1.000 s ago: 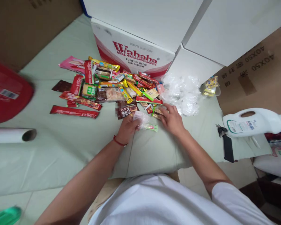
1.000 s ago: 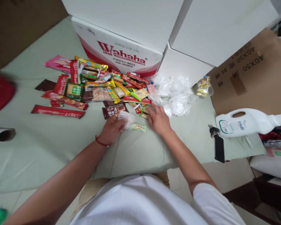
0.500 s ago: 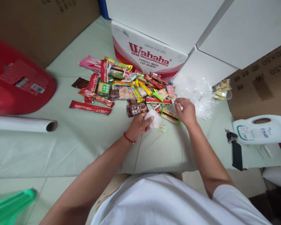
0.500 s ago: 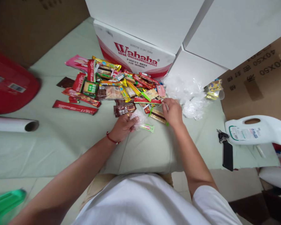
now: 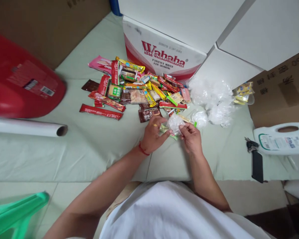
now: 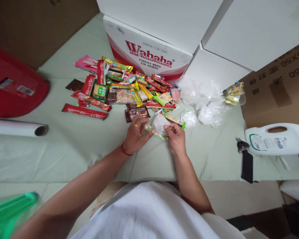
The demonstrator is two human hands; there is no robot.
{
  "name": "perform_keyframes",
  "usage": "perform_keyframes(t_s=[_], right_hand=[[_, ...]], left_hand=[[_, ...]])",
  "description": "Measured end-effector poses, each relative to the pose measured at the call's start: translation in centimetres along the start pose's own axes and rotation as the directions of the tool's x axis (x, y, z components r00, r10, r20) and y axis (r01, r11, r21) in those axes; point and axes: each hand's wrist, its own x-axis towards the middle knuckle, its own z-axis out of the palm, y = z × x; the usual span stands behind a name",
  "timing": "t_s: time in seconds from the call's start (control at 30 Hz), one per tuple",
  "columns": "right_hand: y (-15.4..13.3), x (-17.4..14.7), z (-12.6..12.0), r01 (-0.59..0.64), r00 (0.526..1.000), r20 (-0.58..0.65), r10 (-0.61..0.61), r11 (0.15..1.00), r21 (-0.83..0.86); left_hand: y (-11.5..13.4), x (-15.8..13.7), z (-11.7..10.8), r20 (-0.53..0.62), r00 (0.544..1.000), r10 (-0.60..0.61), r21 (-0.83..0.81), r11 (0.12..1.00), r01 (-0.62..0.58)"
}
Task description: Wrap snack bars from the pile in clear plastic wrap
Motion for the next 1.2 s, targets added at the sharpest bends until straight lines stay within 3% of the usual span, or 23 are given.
perform_keyframes(t_s=[0.07,0.13,0.27,0.43,0.5,0.67,0.83,1.03,1.2], right_hand=[[0.1,-0.5,-0.2,0.095,0.995,0.035,-0.092,0.989,-0.110],[0.3,-1.2,-0.1,0.200,0.976,0.131,-0.176,0.958,-0.204],[1.0,-2.0,0.2,0.313,0.932,0.271,-0.241,0.913,-0.264],[1.1,-1.6,-0.8,0.109,0.979,0.181,-0.090,0.989,-0.102],[0.8,-1.6,-1.2,0.108,0.983,0.158,-0.093,0.990,-0.092],[0.5,-2.5,-0.5,0.174,0.963,0.235,-0.131,0.969,-0.174],[1.0,-2.4,0.1,0.029,0.986,0.164,-0.025,0.999,-0.024],[0.2,-1.8,-1.6,-0.170,0.981,0.137,0.141,0.958,0.232],[-0.2,-1.4,-3.4,-0.271,0.959,0.166,0.229,0.913,0.307]], left_hand=[[0.2,-0.2,0.0,0.127,0.992,0.012,0.017,1.000,-0.015],[0.2,-0.3,0.3,0.220,0.973,-0.073,-0.043,0.996,0.084],[0.1,-0.1,0.6,0.260,0.946,-0.194,-0.224,0.941,0.254],[0.5,0.5,0.0,0.315,0.903,-0.291,-0.415,0.813,0.407],[0.5,0.5,-0.1,0.319,0.890,-0.326,-0.450,0.774,0.445],[0.2,0.4,0.1,0.332,0.904,-0.270,-0.409,0.822,0.396],[0.2,0.3,0.1,0.356,0.898,-0.259,-0.422,0.812,0.402],[0.8,0.8,-0.5,0.449,0.820,-0.355,-0.540,0.624,0.565],[1.2,1.2,-1.0,0.445,0.803,-0.397,-0.631,0.497,0.596]])
